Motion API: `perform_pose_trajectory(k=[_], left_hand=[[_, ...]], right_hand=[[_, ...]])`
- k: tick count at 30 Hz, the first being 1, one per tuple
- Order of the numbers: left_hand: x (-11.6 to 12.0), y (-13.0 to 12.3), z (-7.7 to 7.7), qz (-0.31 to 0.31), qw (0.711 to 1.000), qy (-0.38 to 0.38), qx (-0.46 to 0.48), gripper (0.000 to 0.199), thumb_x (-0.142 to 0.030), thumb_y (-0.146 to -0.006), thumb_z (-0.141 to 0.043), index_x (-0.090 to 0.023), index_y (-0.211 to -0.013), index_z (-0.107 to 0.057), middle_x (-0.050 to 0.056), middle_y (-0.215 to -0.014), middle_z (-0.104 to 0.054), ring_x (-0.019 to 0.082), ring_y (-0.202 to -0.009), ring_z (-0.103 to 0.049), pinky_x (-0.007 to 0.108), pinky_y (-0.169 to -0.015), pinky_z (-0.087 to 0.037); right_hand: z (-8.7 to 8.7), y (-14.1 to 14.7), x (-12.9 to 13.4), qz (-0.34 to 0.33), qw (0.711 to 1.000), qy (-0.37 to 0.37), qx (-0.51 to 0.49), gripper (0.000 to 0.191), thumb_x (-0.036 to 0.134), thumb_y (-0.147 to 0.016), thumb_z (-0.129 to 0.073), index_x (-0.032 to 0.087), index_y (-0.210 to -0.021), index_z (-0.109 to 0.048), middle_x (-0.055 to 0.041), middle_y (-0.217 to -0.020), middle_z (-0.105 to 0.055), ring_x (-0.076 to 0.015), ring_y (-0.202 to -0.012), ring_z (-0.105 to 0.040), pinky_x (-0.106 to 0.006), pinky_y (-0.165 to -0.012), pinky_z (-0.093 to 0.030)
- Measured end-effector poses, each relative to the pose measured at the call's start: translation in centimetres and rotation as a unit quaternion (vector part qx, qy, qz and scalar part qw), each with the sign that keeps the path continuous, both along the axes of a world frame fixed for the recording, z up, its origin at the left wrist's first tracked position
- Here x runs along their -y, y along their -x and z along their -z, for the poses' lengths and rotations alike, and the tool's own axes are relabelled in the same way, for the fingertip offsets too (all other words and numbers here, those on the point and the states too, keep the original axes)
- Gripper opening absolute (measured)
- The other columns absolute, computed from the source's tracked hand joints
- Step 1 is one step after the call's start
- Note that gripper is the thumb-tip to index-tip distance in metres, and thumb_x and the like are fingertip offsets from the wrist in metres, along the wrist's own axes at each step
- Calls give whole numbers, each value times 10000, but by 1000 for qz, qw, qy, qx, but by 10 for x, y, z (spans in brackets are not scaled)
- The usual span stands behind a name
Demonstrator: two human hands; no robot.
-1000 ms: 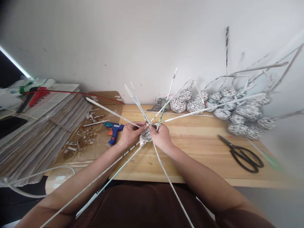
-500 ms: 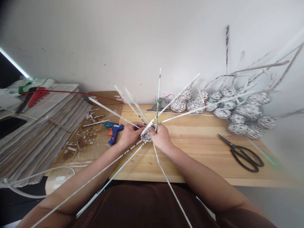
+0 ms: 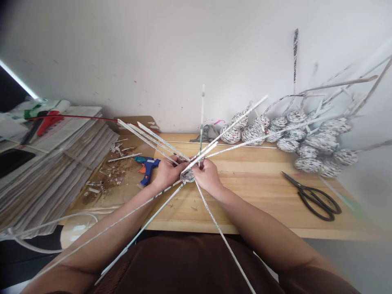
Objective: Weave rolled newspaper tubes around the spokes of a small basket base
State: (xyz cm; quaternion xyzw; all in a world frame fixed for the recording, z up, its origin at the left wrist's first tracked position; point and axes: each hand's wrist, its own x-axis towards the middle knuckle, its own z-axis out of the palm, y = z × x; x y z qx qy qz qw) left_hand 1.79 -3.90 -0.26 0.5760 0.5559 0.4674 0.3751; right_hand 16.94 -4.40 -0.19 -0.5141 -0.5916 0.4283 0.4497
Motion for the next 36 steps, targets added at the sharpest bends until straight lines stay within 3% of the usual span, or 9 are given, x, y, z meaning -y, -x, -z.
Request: perform_pose_trajectory(k=[9, 18, 22, 27, 32, 36], left_hand=[[-1, 0, 5, 26, 998, -12, 54, 193, -369, -697, -727, -180, -683, -694, 11, -641, -672, 150, -585, -585, 242, -562, -439], [-4, 2, 8, 38, 993, 25, 111, 223, -394, -696, -722, -186, -776, -717, 8, -665, -675, 137, -532, -557, 248, -521, -439], [-3, 0, 2, 60, 996, 8, 67, 234, -373, -664, -758, -153, -675, -680, 8, -603, -639, 125, -535, -540, 231, -516, -416], [-2, 0, -1, 30, 1000, 2, 6, 253, -377, -667, -763, -152, -625, -654, 10, -590, -649, 122, -530, -545, 221, -509, -408], [0, -3, -1, 20, 999, 4, 38, 209, -367, -689, -748, -166, -707, -693, 37, -689, -701, 154, -597, -608, 244, -563, -462], [0, -4, -1, 8, 999, 20, 44, 209, -366, -673, -755, -168, -696, -691, 32, -652, -686, 160, -585, -604, 254, -568, -467]], right_hand=[[5, -1, -3, 64, 997, -14, 42, 213, 401, -789, -612, 195, -764, -657, -31, -707, -688, -183, -630, -614, -282, -606, -470], [-1, -2, -3, 56, 996, -21, 59, 215, 372, -810, -586, 192, -708, -643, -15, -651, -658, -162, -586, -582, -263, -561, -426], [3, -2, -4, 58, 997, -27, 52, 182, 354, -789, -611, 185, -735, -655, -21, -673, -676, -170, -613, -605, -263, -576, -450], [9, -1, -5, 35, 999, -14, 37, 165, 334, -791, -620, 181, -764, -678, -59, -786, -725, -207, -732, -673, -287, -651, -502], [9, 0, -5, 48, 998, -24, 32, 122, 310, -781, -618, 194, -778, -652, -42, -776, -722, -195, -716, -671, -289, -673, -507], [7, 0, -4, 59, 996, -32, 56, 143, 333, -788, -602, 196, -769, -638, -23, -705, -690, -175, -635, -630, -271, -611, -478]])
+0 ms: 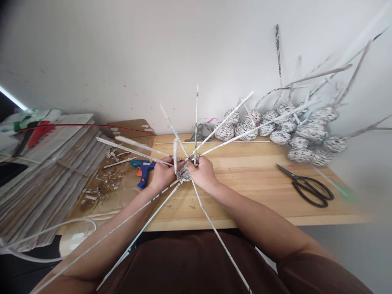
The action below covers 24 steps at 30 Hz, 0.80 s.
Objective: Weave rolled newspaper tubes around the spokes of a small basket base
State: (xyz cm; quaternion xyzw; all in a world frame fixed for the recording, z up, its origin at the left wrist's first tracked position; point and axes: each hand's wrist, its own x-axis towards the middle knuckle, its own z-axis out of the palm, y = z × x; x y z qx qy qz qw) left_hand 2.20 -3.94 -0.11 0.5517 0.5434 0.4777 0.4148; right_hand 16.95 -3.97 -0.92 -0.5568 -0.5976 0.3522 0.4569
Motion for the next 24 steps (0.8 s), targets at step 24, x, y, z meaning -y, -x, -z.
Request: perform_pose_trajectory(k=[24], left_hand=[[-4, -1, 6, -11, 998, -51, -39, 97, -257, -746, -653, -161, -739, -665, 36, -689, -687, 165, -644, -624, 251, -609, -469]], right_hand=[[0, 4, 0, -43, 995, 28, -89, 143, 341, -763, -600, 206, -744, -558, -5, -659, -647, -170, -603, -617, -274, -574, -472]])
